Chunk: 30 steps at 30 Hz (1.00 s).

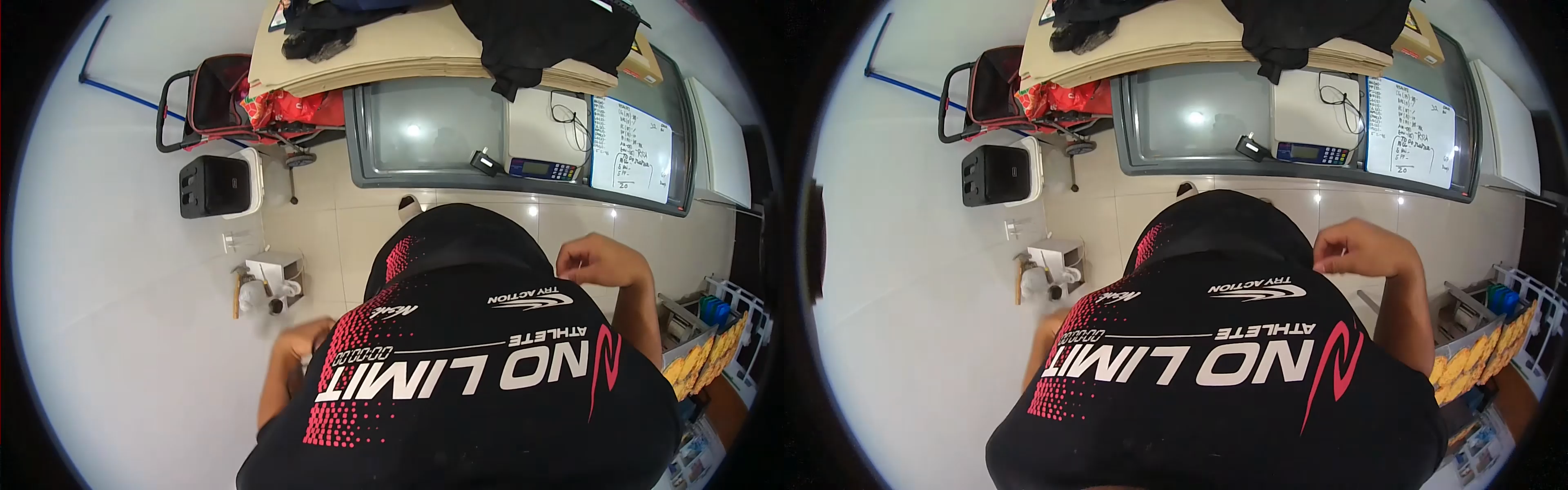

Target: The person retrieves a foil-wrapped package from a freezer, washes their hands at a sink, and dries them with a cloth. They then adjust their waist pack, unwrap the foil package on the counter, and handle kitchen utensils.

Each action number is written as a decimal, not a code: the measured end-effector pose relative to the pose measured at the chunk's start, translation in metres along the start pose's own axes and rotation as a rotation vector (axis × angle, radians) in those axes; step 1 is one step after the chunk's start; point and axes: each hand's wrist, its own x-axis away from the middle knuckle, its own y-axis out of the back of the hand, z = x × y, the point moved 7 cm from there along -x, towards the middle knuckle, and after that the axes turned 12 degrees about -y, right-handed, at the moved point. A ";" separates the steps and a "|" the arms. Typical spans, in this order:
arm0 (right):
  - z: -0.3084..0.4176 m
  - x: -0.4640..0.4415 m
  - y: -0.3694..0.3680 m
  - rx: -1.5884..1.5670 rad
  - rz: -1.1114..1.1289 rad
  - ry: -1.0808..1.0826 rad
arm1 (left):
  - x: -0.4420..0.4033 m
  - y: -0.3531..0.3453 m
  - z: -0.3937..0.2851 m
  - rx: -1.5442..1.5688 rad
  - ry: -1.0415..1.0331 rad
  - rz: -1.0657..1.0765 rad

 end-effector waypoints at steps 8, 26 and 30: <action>0.011 -0.009 -0.013 -0.065 -0.068 0.147 | -0.018 -0.022 0.087 -0.249 -0.078 0.144; -0.065 -0.032 -0.006 -0.299 -0.172 0.240 | -0.178 -0.013 -0.165 -0.197 -0.301 0.347; -0.132 -0.092 -0.021 -0.528 -0.320 -0.077 | -0.238 0.018 -0.158 -0.358 -0.414 0.140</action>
